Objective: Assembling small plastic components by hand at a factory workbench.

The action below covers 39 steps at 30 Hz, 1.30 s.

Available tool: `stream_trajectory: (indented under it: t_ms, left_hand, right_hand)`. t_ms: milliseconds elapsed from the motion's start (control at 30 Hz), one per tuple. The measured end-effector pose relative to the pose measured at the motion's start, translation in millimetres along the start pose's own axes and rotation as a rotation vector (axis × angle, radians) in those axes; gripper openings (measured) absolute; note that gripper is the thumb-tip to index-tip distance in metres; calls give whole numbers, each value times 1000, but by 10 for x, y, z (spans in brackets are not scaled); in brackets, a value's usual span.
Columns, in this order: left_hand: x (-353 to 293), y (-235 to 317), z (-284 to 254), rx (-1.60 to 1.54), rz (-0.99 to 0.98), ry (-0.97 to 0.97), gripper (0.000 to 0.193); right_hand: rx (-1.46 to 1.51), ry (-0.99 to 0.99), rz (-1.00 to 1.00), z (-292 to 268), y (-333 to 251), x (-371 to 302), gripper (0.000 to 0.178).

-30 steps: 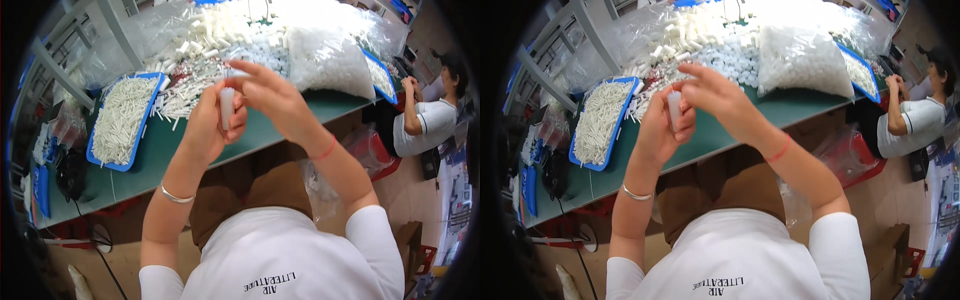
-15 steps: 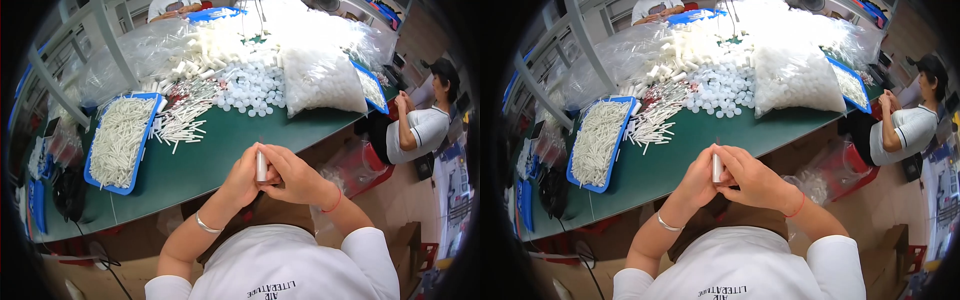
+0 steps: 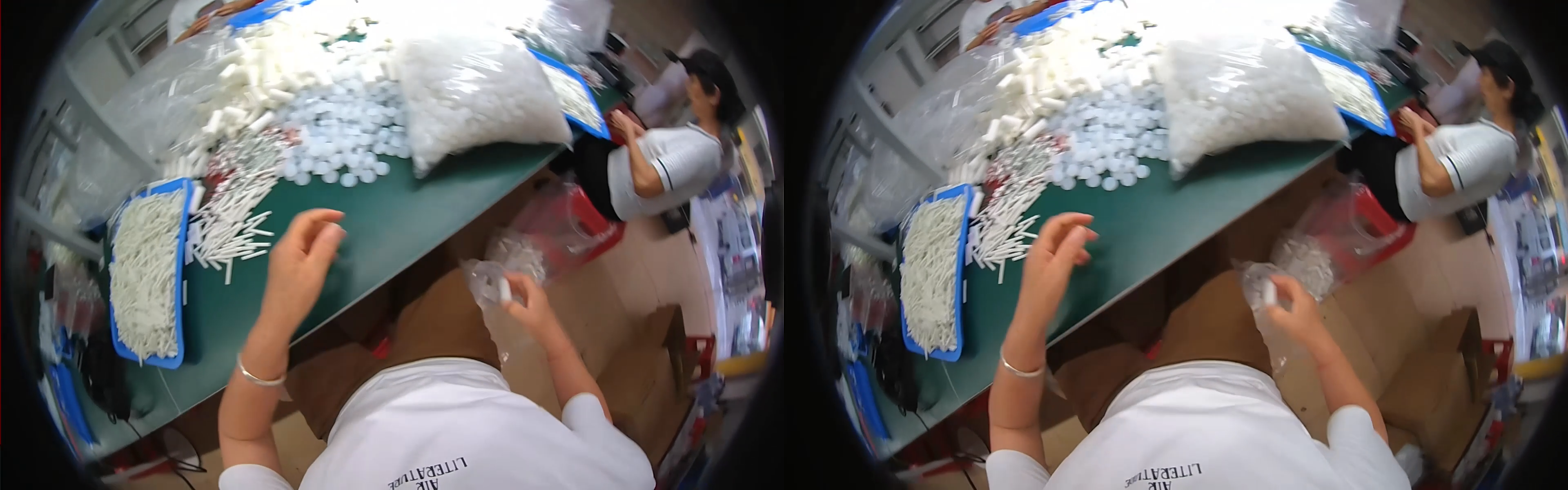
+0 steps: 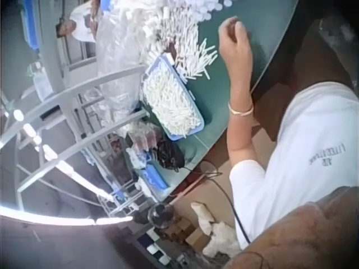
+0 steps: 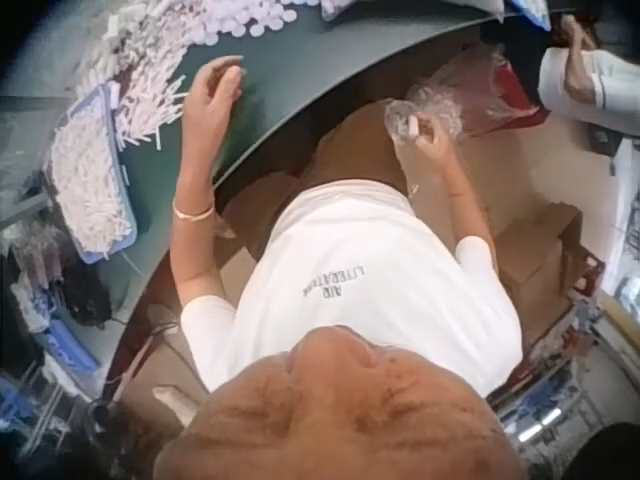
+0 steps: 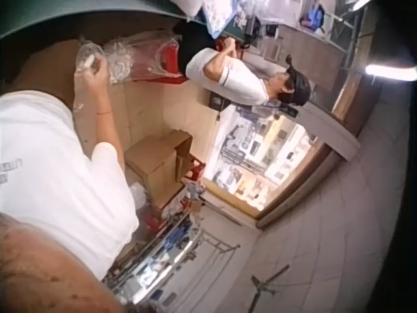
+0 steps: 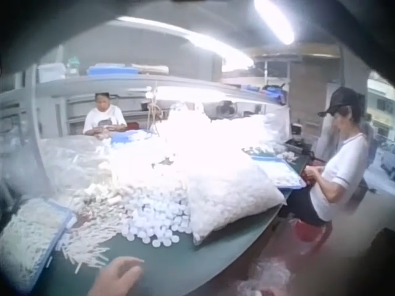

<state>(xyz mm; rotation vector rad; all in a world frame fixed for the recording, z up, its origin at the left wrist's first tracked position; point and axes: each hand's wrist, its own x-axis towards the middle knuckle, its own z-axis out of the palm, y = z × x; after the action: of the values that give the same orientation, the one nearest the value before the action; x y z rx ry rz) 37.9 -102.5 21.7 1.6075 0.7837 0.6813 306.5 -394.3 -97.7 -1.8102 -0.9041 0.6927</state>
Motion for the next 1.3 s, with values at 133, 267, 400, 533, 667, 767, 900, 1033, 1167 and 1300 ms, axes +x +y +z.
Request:
stream_trajectory:
  t_ms: [133, 267, 400, 533, 667, 767, 900, 1033, 1167, 1300]
  left_hand:
    - [190, -162, -655, 718, 319, 241, 16]
    - [181, -416, -823, 999, 475, 227, 12]
    - [203, -494, -811, 1038, 407, 189, 10]
    - [162, -510, -854, 954, 408, 156, 15]
    - [196, -464, -891, 936, 442, 129, 25]
    - [199, -490, -907, 968, 422, 147, 21]
    - [268, -528, -887, 1038, 422, 181, 17]
    - [238, -496, -894, 941, 435, 262, 16]
    - [244, -458, -896, 633, 384, 380, 17]
    - [278, -532, -963, 539, 463, 436, 15]
  right_hand:
    - [-418, 5, 238, -279, 1299, -403, 61]
    - [-447, -7, 184, -98, 937, -150, 51]
    - [-175, -376, -4, 166, -1038, 488, 28]
    - [-182, -479, -568, 859, -2061, 1227, 16]
    - [-296, -306, -861, 1800, -2465, 2141, 10]
    - [-371, -167, -1052, 2523, -2435, 2805, 12]
    - [-912, -79, -1238, 2862, -2331, 3146, 13]
    - [-945, -115, -1302, 2889, -2296, 3169, 9]
    - [-853, -194, -1137, 2875, -2295, 3260, 6]
    - [-775, -326, -1104, 2821, -2341, 3309, 5]
